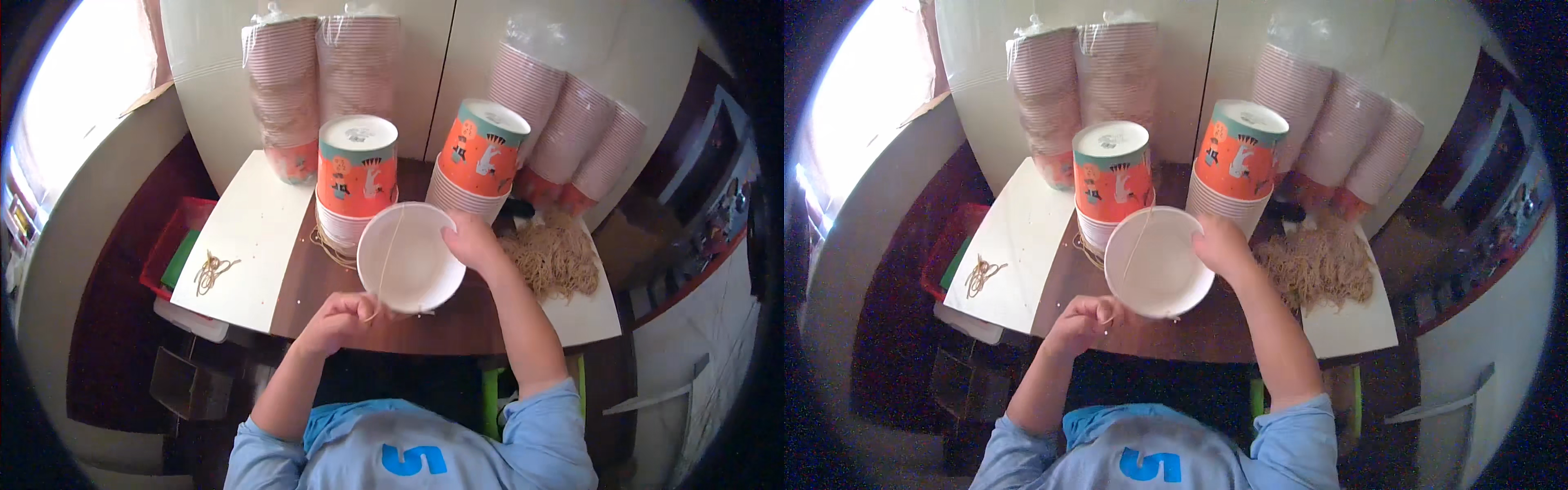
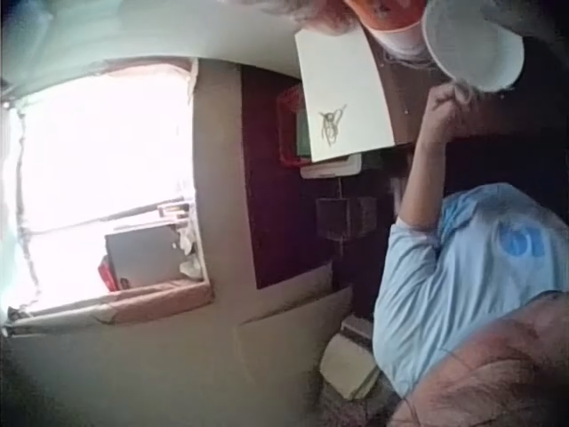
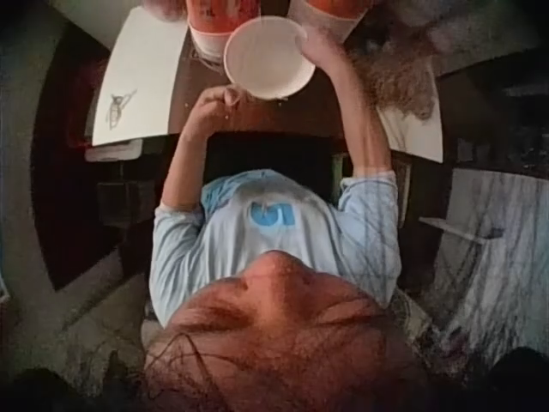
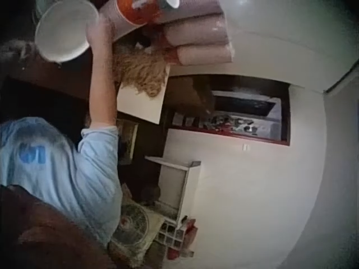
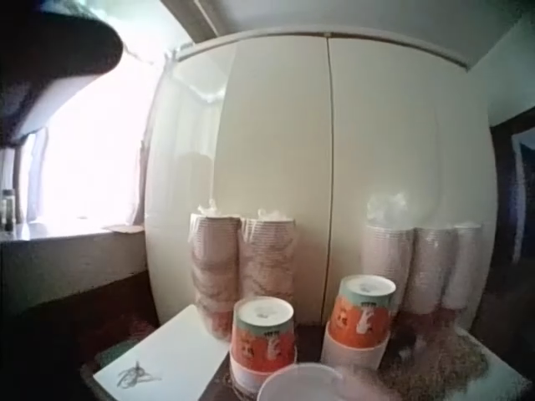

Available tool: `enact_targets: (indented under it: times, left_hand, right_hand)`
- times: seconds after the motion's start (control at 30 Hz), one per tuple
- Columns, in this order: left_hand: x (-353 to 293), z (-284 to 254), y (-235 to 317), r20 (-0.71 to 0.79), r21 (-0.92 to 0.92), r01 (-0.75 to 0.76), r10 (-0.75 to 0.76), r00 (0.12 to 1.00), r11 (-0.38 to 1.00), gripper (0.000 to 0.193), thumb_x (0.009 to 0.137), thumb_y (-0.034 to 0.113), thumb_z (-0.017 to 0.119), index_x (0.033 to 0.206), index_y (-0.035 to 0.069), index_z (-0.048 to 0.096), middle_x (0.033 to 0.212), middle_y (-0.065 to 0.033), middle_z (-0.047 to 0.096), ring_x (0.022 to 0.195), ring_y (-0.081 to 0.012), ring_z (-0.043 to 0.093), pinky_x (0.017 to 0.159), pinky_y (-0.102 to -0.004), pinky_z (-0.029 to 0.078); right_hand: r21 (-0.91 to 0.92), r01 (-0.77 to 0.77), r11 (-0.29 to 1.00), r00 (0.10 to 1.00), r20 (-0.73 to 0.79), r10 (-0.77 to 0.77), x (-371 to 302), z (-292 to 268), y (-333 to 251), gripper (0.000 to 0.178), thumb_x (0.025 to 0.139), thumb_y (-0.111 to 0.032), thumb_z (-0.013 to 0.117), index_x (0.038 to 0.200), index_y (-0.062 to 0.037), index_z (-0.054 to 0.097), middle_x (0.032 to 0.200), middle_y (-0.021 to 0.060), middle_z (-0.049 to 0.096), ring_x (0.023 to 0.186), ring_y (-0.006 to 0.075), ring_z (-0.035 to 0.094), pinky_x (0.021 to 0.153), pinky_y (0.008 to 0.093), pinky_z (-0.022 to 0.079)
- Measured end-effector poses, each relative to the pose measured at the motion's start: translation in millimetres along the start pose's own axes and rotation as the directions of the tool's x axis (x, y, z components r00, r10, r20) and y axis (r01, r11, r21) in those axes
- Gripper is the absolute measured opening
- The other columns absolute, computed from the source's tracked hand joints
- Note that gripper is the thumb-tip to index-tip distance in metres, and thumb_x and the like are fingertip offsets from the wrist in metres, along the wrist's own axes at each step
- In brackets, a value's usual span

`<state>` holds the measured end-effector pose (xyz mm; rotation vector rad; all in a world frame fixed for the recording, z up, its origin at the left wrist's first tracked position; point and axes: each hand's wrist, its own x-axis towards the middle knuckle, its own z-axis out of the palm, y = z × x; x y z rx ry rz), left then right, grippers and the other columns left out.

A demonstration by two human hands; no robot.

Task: Threading elastic cord through pre-drilled holes in printed paper buckets.

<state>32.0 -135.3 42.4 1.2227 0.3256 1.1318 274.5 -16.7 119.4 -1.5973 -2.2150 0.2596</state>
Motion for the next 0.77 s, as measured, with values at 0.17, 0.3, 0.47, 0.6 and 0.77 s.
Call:
enact_targets:
  times: [0.17,0.3,0.47,0.6,0.77]
  left_hand:
    - [-33.8,-16.2,3.0,-0.538,-0.021,-0.029,0.013,0.843,0.999,0.054,0.082,0.042,0.058,0.112,-0.002,0.052,0.106,-0.0108,0.058,0.1,-0.0191,0.055,0.09,-0.0314,0.041]
    - [-19.6,17.9,30.3,-0.431,0.191,-0.066,0.144,0.891,0.979,0.11,0.065,0.057,0.075,0.143,0.003,0.018,0.139,-0.0123,0.034,0.129,-0.022,0.035,0.106,-0.0403,0.029]
    - [16.2,-6.7,89.1,-0.232,0.712,-0.248,0.554,0.8,0.657,0.124,0.057,0.041,0.087,0.144,0.0,0.008,0.143,-0.0174,0.029,0.133,-0.0271,0.029,0.108,-0.0413,0.026]
    - [80.8,-29.4,135.7,-0.001,0.949,-0.227,0.721,0.693,0.219,0.118,0.059,0.03,0.086,0.144,0.002,0.01,0.137,-0.0215,0.038,0.126,-0.0289,0.041,0.103,-0.0401,0.035]
    - [131.7,-100.4,105.8,-0.056,0.926,-0.205,0.651,0.757,0.318,0.115,0.063,0.034,0.083,0.145,0.005,0.008,0.144,-0.0209,0.028,0.135,-0.0291,0.027,0.111,-0.0394,0.023]
  right_hand:
    - [0.127,0.489,0.863,0.79,-0.485,-0.376,-53.6,-1.3,-24.8,0.036,0.078,-0.004,0.055,0.113,-0.0044,0.056,0.106,0.0179,0.062,0.095,0.0373,0.06,0.082,0.0445,0.048]
    - [0.409,0.609,0.68,0.789,-0.223,-0.573,-86.4,-13.1,-36.4,0.072,0.072,-0.001,0.054,0.139,-0.0031,0.031,0.144,0.0168,0.033,0.133,0.0316,0.032,0.11,0.0398,0.022]
    - [0.72,0.491,0.49,0.786,-0.123,-0.606,-33.6,-58.8,-62.3,0.08,0.079,-0.016,0.06,0.145,-0.0028,0.018,0.147,0.0148,0.026,0.136,0.0242,0.025,0.112,0.0376,0.018]
    - [0.772,0.463,0.435,0.828,-0.202,-0.522,43.6,-63.1,-87.1,0.082,0.084,-0.027,0.064,0.145,-0.0037,0.015,0.144,0.0154,0.03,0.132,0.0241,0.031,0.11,0.0383,0.024]
    - [0.75,0.389,0.535,0.898,-0.18,-0.401,121.0,-8.3,-70.8,0.094,0.079,-0.036,0.071,0.145,-0.0068,0.012,0.143,0.0159,0.031,0.133,0.0245,0.031,0.109,0.0389,0.026]
